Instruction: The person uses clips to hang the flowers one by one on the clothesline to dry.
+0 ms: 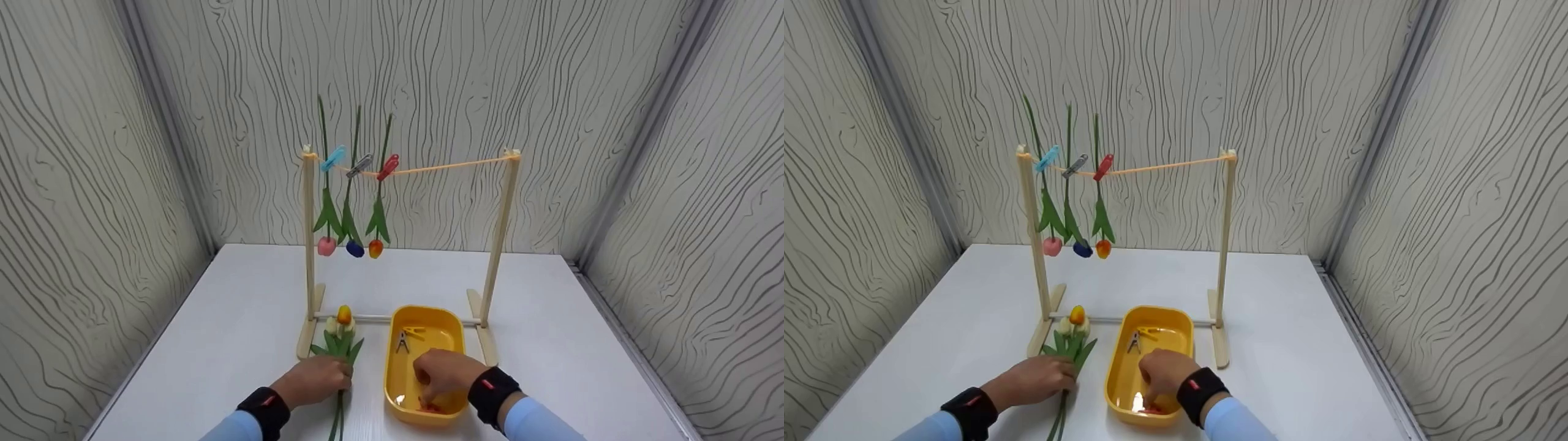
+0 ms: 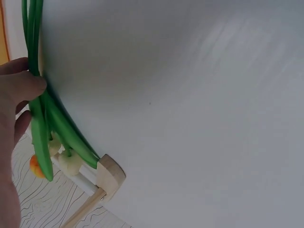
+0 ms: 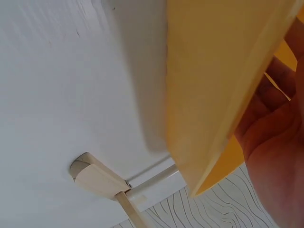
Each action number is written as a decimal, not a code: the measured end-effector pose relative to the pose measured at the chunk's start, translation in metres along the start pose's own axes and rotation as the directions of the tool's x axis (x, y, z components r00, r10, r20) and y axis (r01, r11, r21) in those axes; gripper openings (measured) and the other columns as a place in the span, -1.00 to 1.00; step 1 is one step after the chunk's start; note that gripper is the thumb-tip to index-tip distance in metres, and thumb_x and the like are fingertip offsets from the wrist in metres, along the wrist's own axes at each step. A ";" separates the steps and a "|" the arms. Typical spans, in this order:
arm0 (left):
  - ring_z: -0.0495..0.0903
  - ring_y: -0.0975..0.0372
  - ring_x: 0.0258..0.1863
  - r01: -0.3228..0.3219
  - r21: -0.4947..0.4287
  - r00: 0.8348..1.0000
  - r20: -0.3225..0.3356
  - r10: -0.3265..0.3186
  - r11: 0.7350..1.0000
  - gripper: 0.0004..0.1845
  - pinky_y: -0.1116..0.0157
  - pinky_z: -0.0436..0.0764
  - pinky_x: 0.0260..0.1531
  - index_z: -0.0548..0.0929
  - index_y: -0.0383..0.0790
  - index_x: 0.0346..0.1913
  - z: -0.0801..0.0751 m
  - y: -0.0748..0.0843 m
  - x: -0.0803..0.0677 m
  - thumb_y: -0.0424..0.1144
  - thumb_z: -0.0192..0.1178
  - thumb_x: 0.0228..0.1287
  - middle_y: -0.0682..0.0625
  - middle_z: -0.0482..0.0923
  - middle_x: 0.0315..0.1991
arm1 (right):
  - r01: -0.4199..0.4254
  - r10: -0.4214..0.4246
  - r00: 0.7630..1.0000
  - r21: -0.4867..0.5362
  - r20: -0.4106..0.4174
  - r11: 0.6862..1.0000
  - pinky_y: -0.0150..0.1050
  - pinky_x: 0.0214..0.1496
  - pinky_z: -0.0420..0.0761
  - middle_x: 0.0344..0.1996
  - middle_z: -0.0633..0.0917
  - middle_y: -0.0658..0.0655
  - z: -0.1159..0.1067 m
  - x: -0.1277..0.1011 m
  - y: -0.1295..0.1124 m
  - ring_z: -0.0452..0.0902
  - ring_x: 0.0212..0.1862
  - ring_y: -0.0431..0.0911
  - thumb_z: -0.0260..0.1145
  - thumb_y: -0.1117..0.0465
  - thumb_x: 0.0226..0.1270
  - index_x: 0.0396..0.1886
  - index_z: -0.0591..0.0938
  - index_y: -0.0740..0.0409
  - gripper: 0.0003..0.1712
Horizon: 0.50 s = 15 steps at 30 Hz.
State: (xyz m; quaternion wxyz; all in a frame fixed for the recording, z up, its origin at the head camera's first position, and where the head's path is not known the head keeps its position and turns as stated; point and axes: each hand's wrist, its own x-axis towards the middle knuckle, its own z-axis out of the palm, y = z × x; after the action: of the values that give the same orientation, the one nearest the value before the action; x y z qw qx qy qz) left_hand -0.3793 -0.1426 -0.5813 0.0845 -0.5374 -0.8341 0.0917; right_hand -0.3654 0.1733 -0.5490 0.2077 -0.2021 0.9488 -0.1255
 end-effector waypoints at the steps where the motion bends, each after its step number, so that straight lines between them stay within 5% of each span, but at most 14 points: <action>1: 0.77 0.40 -0.19 -0.007 0.008 1.000 -0.005 0.007 1.000 -0.76 0.55 0.72 -0.22 0.93 0.15 -0.06 0.002 0.000 0.000 -0.29 0.48 0.34 0.22 0.86 -0.16 | -0.012 0.012 1.000 0.011 -0.003 1.000 -0.24 -0.09 0.55 -0.35 0.62 -0.08 0.001 0.000 -0.001 0.49 -0.26 -0.13 0.68 0.02 0.25 -0.14 0.74 -0.06 -0.69; 15: 0.71 0.45 -0.29 0.006 0.121 0.994 -0.111 0.007 0.993 -0.79 0.60 0.64 -0.28 0.92 0.08 -0.19 0.006 0.004 0.000 -0.36 0.51 0.26 0.24 0.82 -0.27 | -0.020 0.020 1.000 -0.015 0.013 1.000 -0.22 -0.06 0.52 -0.31 0.59 -0.09 0.006 -0.003 -0.001 0.46 -0.22 -0.14 0.71 0.03 0.22 -0.12 0.72 -0.12 -0.66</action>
State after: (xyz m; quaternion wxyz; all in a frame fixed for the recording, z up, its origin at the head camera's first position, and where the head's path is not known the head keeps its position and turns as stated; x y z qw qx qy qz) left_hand -0.3775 -0.1412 -0.5879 0.1634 -0.5358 -0.8208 0.1120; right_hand -0.3597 0.1732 -0.5531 0.2135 -0.1948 0.9504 -0.1148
